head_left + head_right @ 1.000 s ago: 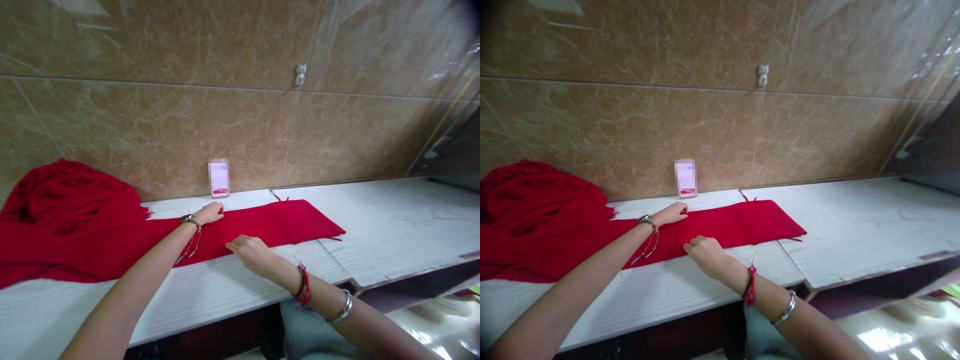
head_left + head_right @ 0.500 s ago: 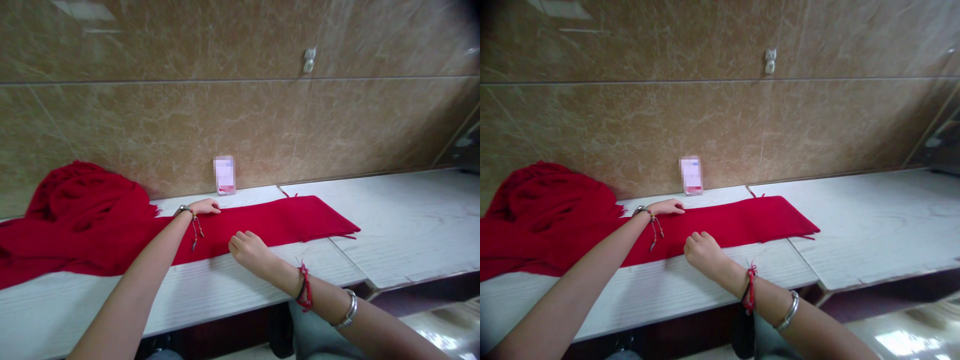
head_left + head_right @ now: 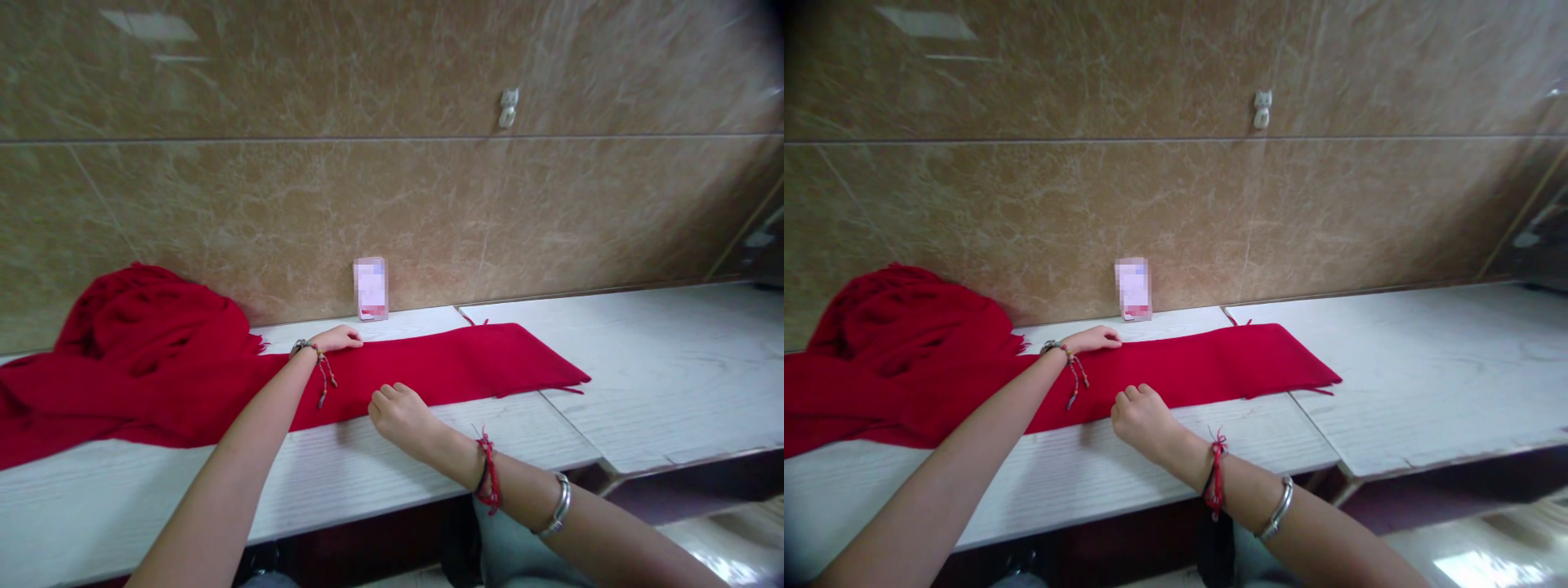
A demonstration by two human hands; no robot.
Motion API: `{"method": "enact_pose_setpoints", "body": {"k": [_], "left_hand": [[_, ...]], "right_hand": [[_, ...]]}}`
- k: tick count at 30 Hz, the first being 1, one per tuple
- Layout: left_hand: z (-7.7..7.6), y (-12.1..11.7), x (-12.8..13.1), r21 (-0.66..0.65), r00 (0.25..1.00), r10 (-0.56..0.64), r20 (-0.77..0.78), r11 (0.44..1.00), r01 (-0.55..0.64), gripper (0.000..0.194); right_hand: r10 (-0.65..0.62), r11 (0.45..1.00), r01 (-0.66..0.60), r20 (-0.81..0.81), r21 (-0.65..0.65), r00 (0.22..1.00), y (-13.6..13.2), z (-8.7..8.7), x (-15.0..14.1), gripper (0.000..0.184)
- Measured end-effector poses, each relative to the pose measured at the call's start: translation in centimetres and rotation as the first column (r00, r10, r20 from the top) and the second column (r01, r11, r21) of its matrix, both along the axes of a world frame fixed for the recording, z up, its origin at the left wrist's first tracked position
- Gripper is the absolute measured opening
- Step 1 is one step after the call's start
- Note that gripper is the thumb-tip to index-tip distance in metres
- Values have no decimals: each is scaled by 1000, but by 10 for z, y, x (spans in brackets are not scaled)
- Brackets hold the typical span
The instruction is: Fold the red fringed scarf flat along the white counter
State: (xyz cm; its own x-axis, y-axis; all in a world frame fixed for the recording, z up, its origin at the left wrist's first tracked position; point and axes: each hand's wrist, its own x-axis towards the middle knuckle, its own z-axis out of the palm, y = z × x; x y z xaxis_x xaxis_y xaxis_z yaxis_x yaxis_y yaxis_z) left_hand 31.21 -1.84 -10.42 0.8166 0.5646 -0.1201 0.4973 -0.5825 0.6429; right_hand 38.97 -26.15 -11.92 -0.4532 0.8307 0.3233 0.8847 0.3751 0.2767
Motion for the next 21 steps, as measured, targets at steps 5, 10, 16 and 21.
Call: {"method": "enact_pose_setpoints", "body": {"k": [5,10,16,21], "left_hand": [[3,-1,-2,-115,988,77,134,991,-62,35],[28,-13,6,-246,945,149,291,966,-76,36],[89,-36,51,-342,888,131,440,939,31,28],[135,-58,125,-400,874,63,482,904,155,10]], "right_hand": [[-32,996,31,11,85,999,-3,6,3,17],[-30,965,28,5,261,1000,-15,27,17,16],[-105,834,109,-38,540,994,-43,59,68,17],[-241,757,219,-48,615,969,-73,85,130,22]]}}
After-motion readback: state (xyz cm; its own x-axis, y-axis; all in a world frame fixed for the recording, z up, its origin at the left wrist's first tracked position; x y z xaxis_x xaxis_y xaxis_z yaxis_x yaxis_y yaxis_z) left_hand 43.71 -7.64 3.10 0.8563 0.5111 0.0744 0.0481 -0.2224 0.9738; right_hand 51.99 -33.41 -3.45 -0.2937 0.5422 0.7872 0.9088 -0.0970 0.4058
